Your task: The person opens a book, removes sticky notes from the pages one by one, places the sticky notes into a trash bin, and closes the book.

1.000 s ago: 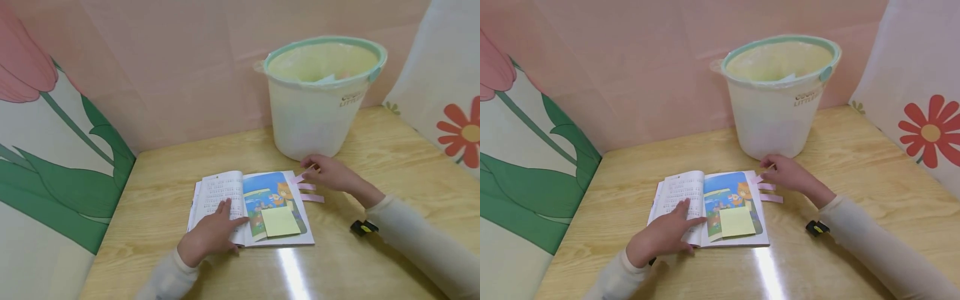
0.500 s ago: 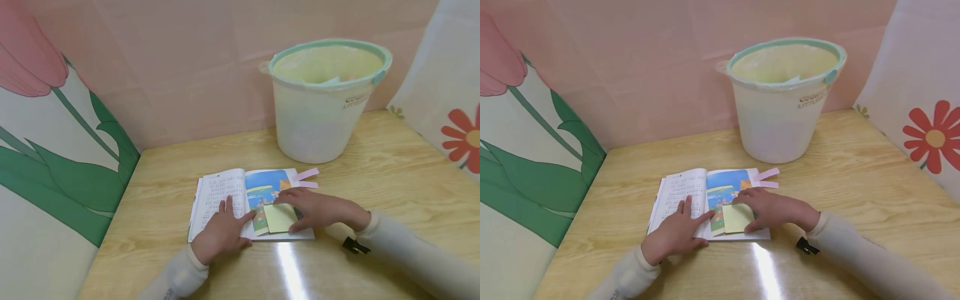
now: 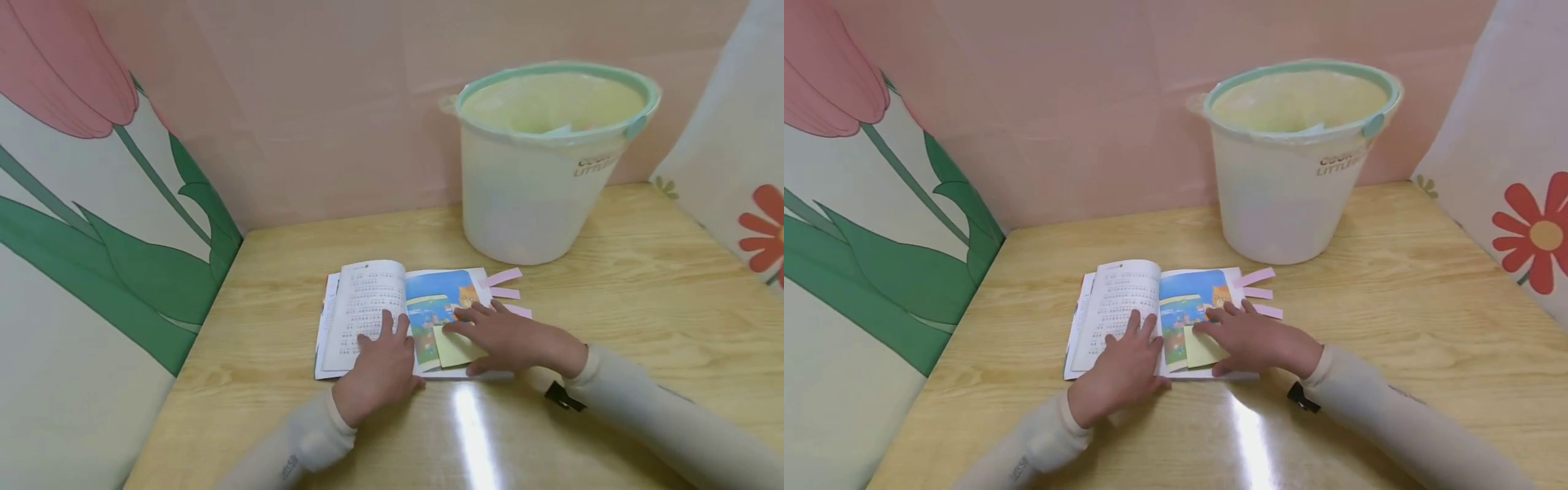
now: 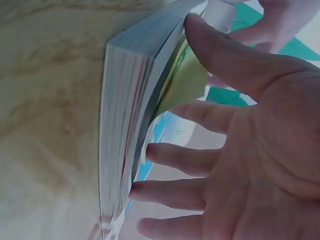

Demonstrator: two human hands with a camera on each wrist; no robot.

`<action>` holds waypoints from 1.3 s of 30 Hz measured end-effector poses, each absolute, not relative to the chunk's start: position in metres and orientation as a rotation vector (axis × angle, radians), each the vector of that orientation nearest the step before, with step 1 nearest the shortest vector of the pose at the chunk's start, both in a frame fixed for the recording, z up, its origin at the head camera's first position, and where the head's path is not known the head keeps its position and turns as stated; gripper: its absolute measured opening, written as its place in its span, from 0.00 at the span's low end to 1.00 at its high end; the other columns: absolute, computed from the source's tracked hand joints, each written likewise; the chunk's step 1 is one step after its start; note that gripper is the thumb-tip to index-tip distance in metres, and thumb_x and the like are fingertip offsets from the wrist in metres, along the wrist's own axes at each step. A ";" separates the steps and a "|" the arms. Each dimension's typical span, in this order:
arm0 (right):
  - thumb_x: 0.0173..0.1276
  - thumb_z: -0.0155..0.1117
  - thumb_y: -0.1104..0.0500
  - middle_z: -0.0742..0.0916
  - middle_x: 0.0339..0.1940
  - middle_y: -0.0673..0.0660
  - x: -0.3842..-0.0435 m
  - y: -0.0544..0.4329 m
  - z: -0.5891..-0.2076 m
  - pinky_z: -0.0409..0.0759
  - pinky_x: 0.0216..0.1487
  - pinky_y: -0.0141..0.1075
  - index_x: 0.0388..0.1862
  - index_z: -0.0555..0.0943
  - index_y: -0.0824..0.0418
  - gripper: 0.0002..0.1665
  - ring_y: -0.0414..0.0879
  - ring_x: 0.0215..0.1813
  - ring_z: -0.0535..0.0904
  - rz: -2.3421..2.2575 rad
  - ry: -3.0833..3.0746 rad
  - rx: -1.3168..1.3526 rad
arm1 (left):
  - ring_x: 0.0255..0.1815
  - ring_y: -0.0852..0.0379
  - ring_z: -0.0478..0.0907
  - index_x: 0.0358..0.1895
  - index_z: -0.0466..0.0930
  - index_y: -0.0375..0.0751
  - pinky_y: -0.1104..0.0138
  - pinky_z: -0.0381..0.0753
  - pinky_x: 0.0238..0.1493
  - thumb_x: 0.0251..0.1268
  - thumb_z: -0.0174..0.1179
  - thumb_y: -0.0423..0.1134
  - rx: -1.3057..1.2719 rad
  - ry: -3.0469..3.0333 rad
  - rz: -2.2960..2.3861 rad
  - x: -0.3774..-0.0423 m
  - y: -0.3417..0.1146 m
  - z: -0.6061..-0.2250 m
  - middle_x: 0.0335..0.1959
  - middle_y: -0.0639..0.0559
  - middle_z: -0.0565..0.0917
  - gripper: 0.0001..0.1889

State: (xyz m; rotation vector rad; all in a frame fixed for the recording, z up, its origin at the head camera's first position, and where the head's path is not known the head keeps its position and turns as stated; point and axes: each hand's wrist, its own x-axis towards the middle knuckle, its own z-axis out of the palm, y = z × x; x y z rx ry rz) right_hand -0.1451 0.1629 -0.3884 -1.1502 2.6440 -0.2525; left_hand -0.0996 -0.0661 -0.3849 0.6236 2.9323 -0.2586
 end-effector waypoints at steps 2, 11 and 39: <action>0.65 0.68 0.42 0.71 0.73 0.68 -0.146 0.163 -0.387 0.65 0.66 0.69 0.72 0.68 0.55 0.41 0.72 0.74 0.64 -0.201 2.682 -1.129 | 0.70 0.33 0.68 0.57 0.81 0.37 0.43 0.81 0.50 0.53 0.66 0.69 0.624 2.991 -0.341 -0.102 -0.057 -0.388 0.68 0.39 0.70 0.40; 0.66 0.67 0.43 0.73 0.72 0.71 -0.137 0.164 -0.388 0.75 0.60 0.63 0.71 0.69 0.57 0.39 0.75 0.69 0.69 -0.109 2.781 -1.153 | 0.58 0.31 0.80 0.63 0.78 0.44 0.54 0.86 0.47 0.54 0.63 0.71 0.599 3.027 -0.499 -0.100 -0.038 -0.392 0.63 0.31 0.78 0.40; 0.67 0.64 0.40 0.71 0.73 0.70 -0.128 0.156 -0.397 0.78 0.58 0.60 0.72 0.68 0.56 0.39 0.74 0.70 0.69 -0.043 2.809 -1.193 | 0.62 0.40 0.80 0.55 0.81 0.41 0.49 0.80 0.59 0.55 0.71 0.56 0.890 2.877 -0.330 -0.105 -0.065 -0.378 0.46 0.43 0.89 0.28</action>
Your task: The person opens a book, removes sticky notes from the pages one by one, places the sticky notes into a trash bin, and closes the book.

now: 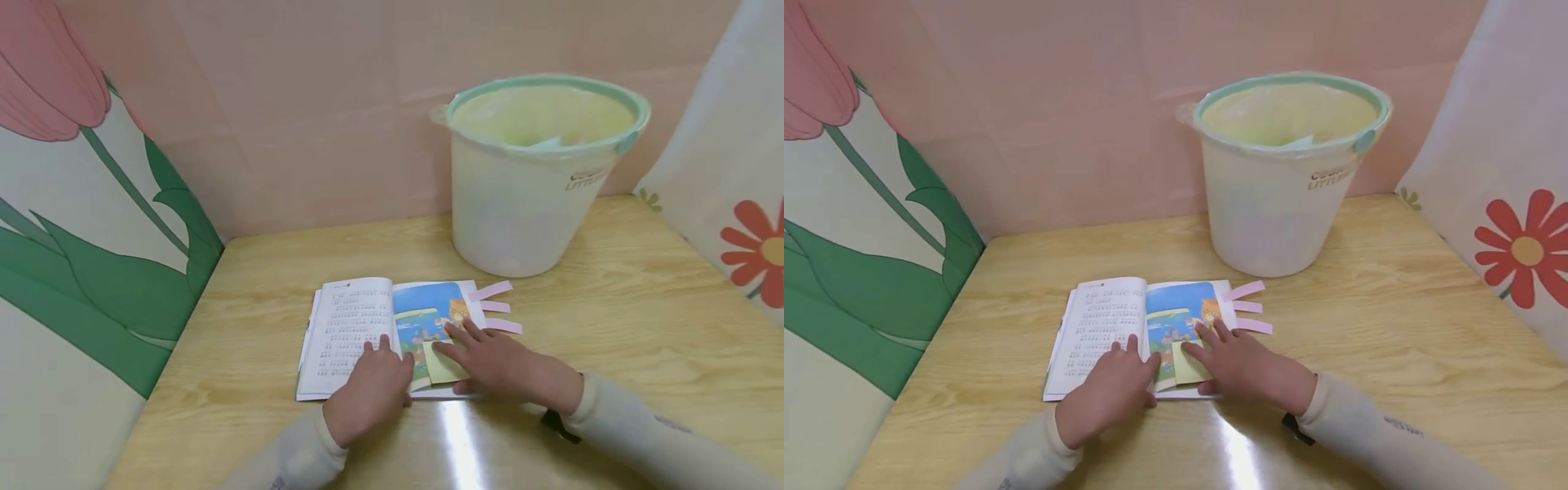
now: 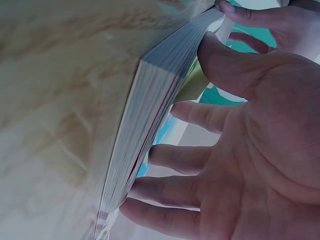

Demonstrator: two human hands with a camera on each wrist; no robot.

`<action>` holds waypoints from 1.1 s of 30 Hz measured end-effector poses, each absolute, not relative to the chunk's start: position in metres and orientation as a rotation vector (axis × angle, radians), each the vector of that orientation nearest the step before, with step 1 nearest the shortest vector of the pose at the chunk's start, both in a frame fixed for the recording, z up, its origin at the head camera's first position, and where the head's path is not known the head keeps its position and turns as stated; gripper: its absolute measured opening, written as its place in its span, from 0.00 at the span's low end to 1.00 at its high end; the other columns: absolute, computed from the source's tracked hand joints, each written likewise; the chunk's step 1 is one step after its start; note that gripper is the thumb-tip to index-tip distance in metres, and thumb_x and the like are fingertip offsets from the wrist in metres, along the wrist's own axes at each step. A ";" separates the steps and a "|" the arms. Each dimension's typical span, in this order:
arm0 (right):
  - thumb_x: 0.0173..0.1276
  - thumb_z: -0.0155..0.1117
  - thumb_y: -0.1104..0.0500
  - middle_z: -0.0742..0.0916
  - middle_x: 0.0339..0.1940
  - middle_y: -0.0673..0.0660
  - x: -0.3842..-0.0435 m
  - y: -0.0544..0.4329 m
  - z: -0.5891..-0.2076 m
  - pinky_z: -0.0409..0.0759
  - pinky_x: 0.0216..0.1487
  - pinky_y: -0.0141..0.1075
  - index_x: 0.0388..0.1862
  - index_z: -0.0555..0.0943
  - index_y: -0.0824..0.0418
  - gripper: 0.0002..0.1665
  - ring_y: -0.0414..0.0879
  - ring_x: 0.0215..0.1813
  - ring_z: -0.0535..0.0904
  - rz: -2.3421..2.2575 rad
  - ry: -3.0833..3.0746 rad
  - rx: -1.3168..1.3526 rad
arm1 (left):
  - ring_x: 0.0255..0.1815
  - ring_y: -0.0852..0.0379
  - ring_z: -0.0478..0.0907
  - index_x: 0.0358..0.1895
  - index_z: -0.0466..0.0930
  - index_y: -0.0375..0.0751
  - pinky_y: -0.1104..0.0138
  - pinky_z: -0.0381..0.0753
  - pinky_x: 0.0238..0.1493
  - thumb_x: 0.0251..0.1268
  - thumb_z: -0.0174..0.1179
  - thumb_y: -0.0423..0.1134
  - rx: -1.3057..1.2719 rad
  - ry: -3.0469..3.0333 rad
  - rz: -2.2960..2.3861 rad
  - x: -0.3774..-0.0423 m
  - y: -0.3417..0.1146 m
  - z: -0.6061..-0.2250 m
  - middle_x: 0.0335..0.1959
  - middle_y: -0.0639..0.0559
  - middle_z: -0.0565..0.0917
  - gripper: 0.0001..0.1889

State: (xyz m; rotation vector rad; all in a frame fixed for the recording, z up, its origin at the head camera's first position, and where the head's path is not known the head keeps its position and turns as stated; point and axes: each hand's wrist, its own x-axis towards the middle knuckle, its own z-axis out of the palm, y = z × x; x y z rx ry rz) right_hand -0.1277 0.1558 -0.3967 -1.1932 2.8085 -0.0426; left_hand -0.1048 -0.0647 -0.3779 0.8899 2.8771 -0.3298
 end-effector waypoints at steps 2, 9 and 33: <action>0.68 0.63 0.40 0.72 0.73 0.70 -0.127 0.156 -0.396 0.78 0.57 0.60 0.72 0.69 0.55 0.39 0.74 0.69 0.70 -0.027 2.809 -1.194 | 0.62 0.40 0.80 0.54 0.81 0.41 0.49 0.80 0.59 0.55 0.71 0.56 0.896 2.879 -0.327 -0.104 -0.064 -0.377 0.46 0.43 0.89 0.28; 0.67 0.63 0.38 0.72 0.73 0.69 -0.117 0.158 -0.404 0.79 0.58 0.59 0.72 0.69 0.54 0.39 0.72 0.70 0.70 0.001 2.804 -1.161 | 0.62 0.41 0.80 0.53 0.81 0.43 0.49 0.81 0.59 0.54 0.71 0.58 0.892 2.864 -0.339 -0.095 -0.061 -0.381 0.46 0.45 0.89 0.28; 0.68 0.60 0.36 0.72 0.74 0.66 -0.121 0.153 -0.400 0.78 0.59 0.58 0.73 0.68 0.52 0.40 0.69 0.72 0.69 0.050 2.824 -1.155 | 0.61 0.44 0.80 0.49 0.85 0.40 0.50 0.81 0.59 0.49 0.73 0.60 0.814 2.941 -0.326 -0.102 -0.064 -0.386 0.46 0.45 0.90 0.31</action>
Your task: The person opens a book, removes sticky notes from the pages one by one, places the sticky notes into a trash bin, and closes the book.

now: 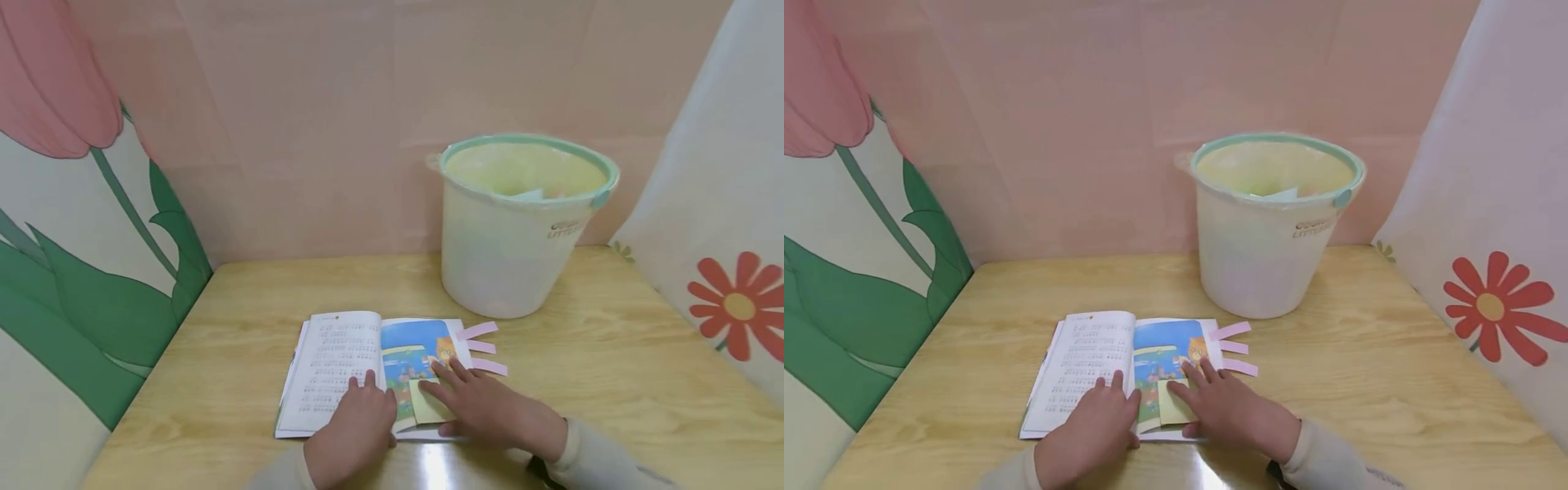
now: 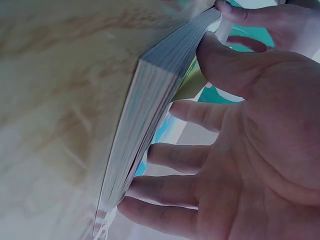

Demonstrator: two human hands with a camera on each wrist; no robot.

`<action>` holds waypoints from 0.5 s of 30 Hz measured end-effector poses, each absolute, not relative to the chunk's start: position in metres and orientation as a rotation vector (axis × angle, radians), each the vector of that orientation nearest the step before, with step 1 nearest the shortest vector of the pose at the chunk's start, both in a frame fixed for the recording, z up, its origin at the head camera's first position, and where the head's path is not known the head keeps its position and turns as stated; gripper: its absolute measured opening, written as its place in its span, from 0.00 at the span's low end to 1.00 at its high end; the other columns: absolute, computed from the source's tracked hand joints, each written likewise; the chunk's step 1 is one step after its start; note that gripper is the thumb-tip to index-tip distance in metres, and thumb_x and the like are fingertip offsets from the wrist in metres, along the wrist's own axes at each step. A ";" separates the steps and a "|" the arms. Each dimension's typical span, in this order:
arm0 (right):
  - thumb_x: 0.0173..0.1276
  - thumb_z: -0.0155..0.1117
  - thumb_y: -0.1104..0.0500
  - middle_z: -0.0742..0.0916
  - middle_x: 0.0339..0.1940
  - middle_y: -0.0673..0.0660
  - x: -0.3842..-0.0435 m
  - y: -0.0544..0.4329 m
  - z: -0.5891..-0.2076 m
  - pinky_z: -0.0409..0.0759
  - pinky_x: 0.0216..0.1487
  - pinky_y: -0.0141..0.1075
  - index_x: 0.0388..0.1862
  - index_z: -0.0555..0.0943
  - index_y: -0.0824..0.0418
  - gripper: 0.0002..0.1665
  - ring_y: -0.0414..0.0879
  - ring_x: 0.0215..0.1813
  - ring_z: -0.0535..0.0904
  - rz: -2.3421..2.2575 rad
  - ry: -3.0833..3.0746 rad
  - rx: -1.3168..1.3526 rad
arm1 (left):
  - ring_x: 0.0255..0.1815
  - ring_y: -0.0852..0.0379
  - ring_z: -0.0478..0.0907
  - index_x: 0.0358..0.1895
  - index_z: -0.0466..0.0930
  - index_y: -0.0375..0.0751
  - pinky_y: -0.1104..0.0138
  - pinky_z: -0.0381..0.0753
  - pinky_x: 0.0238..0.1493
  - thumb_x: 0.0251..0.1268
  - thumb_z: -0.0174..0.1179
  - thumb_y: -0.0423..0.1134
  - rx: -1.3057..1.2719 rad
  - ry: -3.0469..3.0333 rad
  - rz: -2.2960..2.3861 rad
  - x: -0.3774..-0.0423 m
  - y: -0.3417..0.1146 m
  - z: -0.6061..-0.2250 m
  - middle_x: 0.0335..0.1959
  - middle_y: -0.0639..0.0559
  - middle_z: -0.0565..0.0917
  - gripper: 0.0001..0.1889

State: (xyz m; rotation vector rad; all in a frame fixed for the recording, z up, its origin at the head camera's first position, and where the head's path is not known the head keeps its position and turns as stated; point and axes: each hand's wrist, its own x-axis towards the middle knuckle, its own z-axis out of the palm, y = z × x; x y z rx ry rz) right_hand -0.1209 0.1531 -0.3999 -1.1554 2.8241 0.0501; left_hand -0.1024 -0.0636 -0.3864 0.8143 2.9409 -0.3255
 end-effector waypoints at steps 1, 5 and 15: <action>0.68 0.60 0.36 0.72 0.74 0.67 -0.121 0.152 -0.400 0.78 0.60 0.58 0.73 0.68 0.52 0.40 0.69 0.72 0.68 0.027 2.809 -1.149 | 0.62 0.44 0.80 0.48 0.85 0.39 0.49 0.81 0.59 0.48 0.73 0.60 0.806 2.936 -0.305 -0.102 -0.065 -0.386 0.46 0.45 0.89 0.30; 0.67 0.62 0.37 0.71 0.74 0.67 -0.125 0.149 -0.400 0.77 0.62 0.57 0.73 0.68 0.53 0.40 0.70 0.72 0.68 -0.012 2.769 -1.125 | 0.63 0.43 0.79 0.41 0.87 0.37 0.49 0.80 0.60 0.49 0.73 0.58 0.801 2.927 -0.233 -0.104 -0.070 -0.388 0.47 0.44 0.89 0.27; 0.68 0.62 0.38 0.72 0.74 0.66 -0.136 0.149 -0.396 0.77 0.63 0.55 0.72 0.68 0.53 0.39 0.69 0.71 0.70 0.017 2.797 -1.134 | 0.61 0.43 0.80 0.45 0.87 0.39 0.50 0.79 0.61 0.49 0.73 0.59 0.812 2.954 -0.236 -0.112 -0.072 -0.384 0.45 0.44 0.89 0.28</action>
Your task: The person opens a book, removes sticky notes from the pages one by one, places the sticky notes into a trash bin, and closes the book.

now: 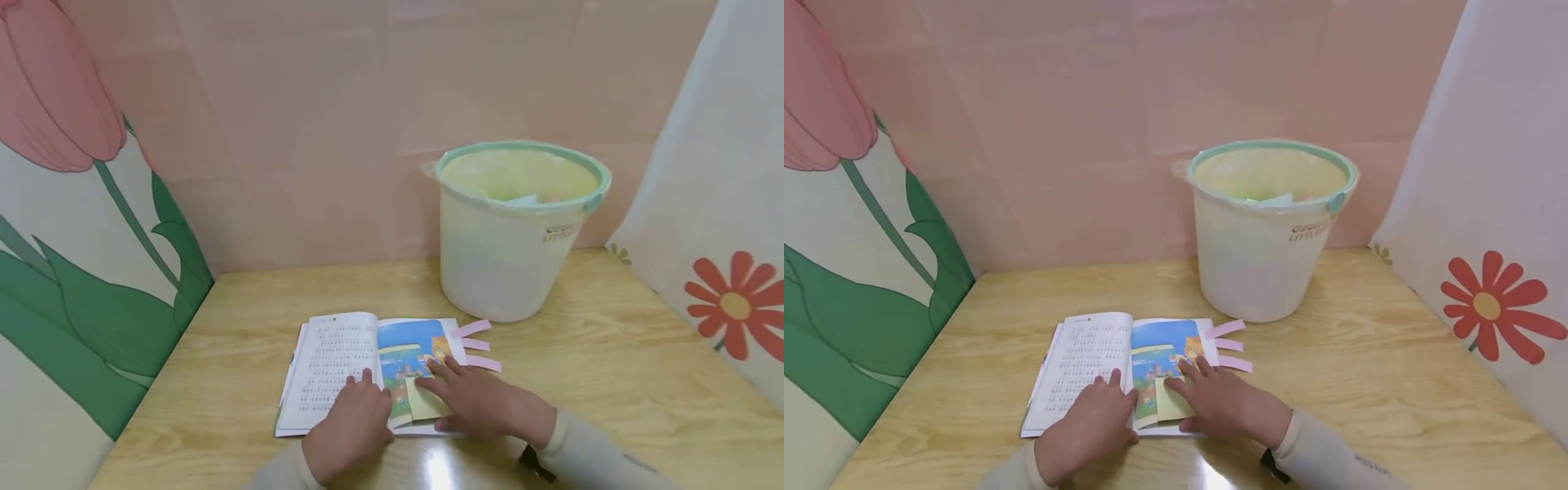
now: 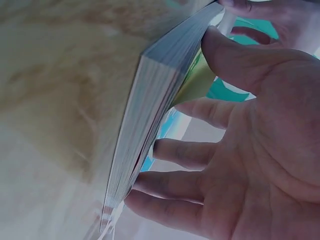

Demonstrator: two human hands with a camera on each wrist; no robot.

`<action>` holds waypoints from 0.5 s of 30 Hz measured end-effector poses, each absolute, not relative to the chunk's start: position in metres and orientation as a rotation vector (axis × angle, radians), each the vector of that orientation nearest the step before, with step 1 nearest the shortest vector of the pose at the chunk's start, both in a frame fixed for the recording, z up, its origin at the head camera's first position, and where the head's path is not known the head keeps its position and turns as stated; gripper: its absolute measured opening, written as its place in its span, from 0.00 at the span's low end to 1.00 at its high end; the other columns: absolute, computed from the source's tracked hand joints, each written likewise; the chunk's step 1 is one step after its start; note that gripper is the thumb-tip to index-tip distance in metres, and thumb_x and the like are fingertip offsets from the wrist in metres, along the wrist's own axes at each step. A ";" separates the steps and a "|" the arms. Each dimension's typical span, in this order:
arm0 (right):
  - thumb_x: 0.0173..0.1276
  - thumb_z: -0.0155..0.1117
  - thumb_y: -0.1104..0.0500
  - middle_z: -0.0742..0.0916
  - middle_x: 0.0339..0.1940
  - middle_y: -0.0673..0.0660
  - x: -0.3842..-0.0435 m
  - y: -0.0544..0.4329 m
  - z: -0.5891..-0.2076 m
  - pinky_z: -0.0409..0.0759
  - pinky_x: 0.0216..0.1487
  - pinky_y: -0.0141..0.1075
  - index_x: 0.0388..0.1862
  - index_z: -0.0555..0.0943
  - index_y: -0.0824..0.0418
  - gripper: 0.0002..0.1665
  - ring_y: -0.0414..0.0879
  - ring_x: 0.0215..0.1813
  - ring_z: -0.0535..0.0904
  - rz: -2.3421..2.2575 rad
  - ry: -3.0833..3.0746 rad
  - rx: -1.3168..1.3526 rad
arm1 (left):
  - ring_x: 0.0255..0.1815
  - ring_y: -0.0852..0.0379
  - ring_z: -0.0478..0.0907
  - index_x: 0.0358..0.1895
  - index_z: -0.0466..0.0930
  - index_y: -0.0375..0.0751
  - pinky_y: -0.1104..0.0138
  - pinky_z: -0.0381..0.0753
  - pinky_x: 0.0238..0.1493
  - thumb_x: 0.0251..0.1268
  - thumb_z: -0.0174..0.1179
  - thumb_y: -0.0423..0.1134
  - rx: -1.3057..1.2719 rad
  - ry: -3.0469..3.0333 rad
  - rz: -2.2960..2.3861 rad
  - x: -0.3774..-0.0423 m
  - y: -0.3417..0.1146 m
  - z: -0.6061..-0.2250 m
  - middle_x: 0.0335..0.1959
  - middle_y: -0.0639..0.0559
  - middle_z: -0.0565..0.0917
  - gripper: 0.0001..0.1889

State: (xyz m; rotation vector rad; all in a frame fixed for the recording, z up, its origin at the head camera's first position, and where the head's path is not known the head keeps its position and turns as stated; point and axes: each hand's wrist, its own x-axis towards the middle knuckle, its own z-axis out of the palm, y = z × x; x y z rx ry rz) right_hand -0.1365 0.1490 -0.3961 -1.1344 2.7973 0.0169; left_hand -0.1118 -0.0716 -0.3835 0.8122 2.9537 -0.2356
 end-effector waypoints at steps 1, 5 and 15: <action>0.68 0.63 0.39 0.74 0.72 0.66 -0.137 0.149 -0.395 0.78 0.62 0.55 0.71 0.69 0.53 0.37 0.67 0.71 0.72 0.017 2.815 -1.148 | 0.61 0.44 0.80 0.47 0.87 0.40 0.50 0.80 0.60 0.50 0.73 0.60 0.820 2.958 -0.261 -0.112 -0.071 -0.384 0.45 0.44 0.89 0.29; 0.66 0.67 0.44 0.89 0.48 0.53 -0.139 0.144 -0.393 0.83 0.50 0.45 0.58 0.79 0.51 0.24 0.51 0.50 0.86 -0.005 2.942 -1.283 | 0.63 0.44 0.79 0.53 0.86 0.44 0.51 0.80 0.60 0.52 0.71 0.61 0.851 2.968 -0.361 -0.111 -0.069 -0.383 0.47 0.45 0.89 0.30; 0.60 0.72 0.57 0.86 0.25 0.43 -0.136 0.133 -0.388 0.78 0.28 0.34 0.33 0.86 0.49 0.03 0.39 0.27 0.82 -0.118 3.158 -1.471 | 0.66 0.45 0.78 0.57 0.85 0.47 0.51 0.79 0.62 0.55 0.68 0.62 0.826 2.913 -0.430 -0.111 -0.068 -0.380 0.51 0.45 0.88 0.30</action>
